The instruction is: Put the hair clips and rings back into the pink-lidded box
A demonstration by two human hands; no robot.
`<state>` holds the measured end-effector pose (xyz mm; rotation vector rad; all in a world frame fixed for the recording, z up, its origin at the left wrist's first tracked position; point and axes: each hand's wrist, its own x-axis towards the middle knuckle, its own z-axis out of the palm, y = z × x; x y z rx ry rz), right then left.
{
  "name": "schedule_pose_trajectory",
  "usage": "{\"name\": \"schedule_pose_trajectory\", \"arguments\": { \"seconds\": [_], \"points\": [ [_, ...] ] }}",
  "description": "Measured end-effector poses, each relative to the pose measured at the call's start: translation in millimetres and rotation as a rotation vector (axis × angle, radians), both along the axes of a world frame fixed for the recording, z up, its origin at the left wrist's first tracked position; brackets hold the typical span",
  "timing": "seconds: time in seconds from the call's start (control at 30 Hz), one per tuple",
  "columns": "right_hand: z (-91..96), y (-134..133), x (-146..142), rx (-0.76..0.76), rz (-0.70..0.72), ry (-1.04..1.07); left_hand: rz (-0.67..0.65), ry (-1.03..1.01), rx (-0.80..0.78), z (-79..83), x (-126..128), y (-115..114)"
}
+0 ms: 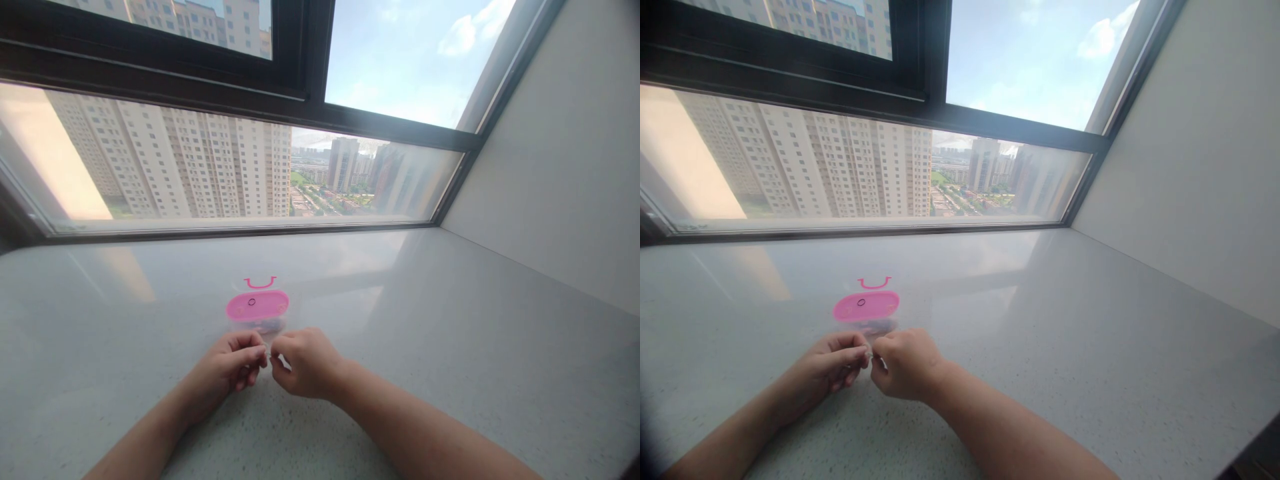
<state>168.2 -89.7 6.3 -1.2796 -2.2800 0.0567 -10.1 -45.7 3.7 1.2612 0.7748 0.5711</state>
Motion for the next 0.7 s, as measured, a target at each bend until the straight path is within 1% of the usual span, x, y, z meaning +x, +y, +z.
{"name": "schedule_pose_trajectory", "arguments": {
  "seconds": [0.23, 0.43, 0.53, 0.7],
  "points": [
    [-1.7, 0.4, 0.8, -0.022, 0.018, 0.051, -0.003, 0.014, 0.01, -0.1, 0.1, 0.9],
    [-2.7, 4.0, 4.6, -0.121, 0.016, 0.293, -0.003, 0.016, 0.012, -0.3, -0.5, 0.5],
    [-3.5, 6.9, 7.8, -0.147, -0.007, 0.405, 0.002, 0.017, 0.017, -1.3, -0.6, 0.6],
    [-4.6, 8.5, 9.7, -0.178, -0.036, 0.474, 0.0, 0.058, 0.046, 0.1, -0.3, 0.1]
  ]
}}
